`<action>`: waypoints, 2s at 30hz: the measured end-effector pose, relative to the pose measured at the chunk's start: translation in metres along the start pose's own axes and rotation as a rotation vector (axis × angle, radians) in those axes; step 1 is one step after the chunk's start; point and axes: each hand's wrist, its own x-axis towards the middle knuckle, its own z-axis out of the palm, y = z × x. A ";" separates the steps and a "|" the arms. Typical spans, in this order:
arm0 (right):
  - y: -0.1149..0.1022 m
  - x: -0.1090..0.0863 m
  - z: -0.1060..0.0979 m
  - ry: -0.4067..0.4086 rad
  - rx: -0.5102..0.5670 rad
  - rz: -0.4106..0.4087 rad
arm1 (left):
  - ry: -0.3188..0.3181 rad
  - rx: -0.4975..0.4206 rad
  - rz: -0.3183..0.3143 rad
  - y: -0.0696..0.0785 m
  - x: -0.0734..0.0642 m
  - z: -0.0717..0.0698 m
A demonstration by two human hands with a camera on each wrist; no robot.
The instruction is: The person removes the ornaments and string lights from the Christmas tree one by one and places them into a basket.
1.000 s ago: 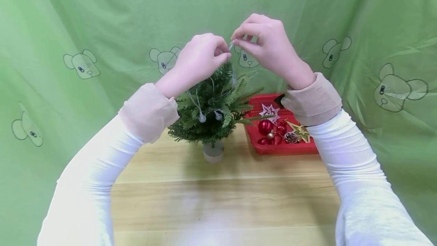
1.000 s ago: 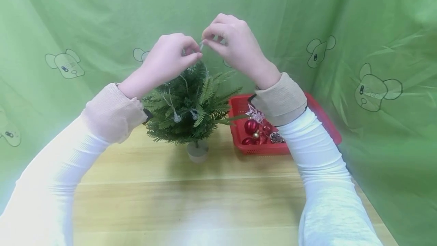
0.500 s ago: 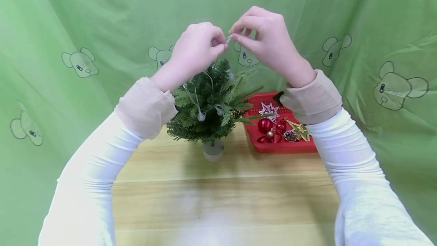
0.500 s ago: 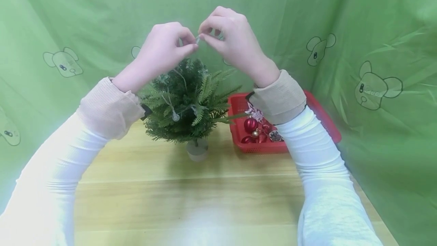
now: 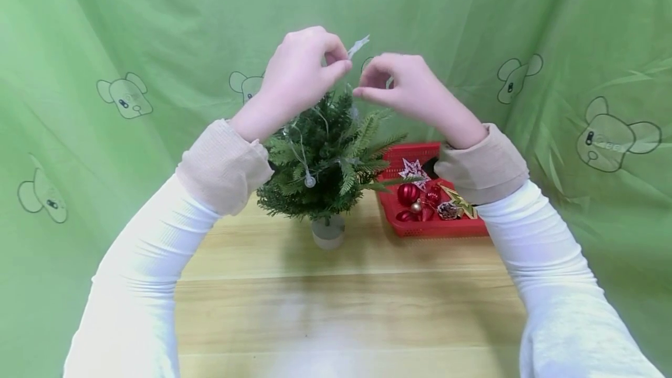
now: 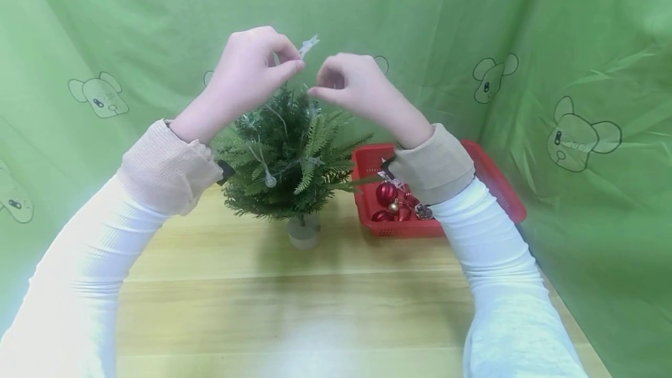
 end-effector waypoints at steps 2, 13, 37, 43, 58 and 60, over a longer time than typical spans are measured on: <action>0.002 -0.001 0.001 -0.096 0.004 0.016 | 0.003 -0.002 -0.003 0.000 0.000 0.000; 0.000 -0.004 0.000 -0.207 -0.056 0.017 | 0.024 -0.016 -0.028 -0.001 0.001 -0.005; -0.014 -0.003 -0.025 0.209 -0.035 0.035 | 0.021 -0.036 -0.015 -0.002 -0.002 -0.005; -0.017 0.000 -0.029 0.230 -0.052 0.013 | 0.018 -0.049 -0.008 -0.003 -0.004 -0.004; -0.025 0.008 -0.039 0.248 -0.123 -0.005 | 0.015 -0.077 0.004 -0.006 -0.006 -0.002; -0.027 0.009 -0.040 0.252 -0.140 -0.012 | 0.008 -0.081 0.006 -0.006 -0.006 -0.002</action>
